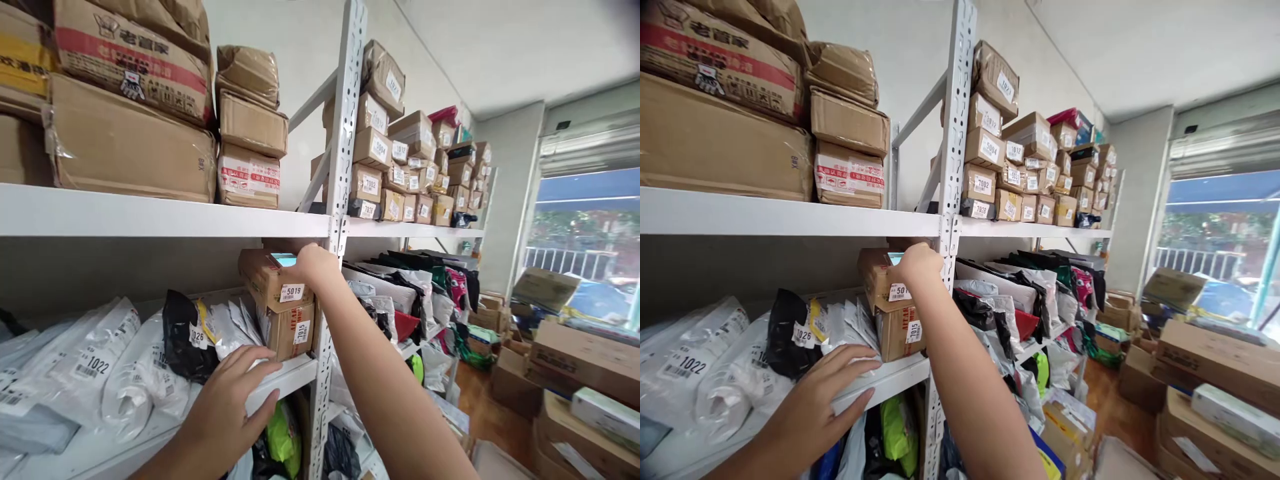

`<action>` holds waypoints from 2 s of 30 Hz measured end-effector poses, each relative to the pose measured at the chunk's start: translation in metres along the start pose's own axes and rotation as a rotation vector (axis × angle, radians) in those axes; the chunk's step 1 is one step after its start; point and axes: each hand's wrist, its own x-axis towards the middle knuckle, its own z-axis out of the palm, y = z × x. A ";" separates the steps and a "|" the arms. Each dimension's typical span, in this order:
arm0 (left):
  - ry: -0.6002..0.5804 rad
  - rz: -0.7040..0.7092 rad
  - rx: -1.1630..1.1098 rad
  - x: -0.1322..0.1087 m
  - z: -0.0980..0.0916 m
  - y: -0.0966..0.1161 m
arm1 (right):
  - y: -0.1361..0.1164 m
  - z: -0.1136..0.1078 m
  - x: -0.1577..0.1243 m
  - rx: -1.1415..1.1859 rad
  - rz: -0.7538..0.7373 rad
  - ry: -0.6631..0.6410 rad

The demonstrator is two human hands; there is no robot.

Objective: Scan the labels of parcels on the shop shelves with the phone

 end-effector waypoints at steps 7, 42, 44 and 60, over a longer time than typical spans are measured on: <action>0.116 -0.579 -1.149 0.048 0.011 0.003 | 0.014 -0.006 -0.034 0.054 0.067 -0.046; -0.412 -1.016 -1.561 -0.142 -0.008 0.000 | -0.063 0.132 -0.300 1.337 0.749 0.082; -0.417 -1.016 -1.573 -0.148 -0.012 -0.004 | -0.069 0.134 -0.305 1.321 0.758 0.094; -0.451 -1.066 -1.701 -0.180 -0.033 -0.017 | -0.089 0.135 -0.342 1.446 0.525 -0.092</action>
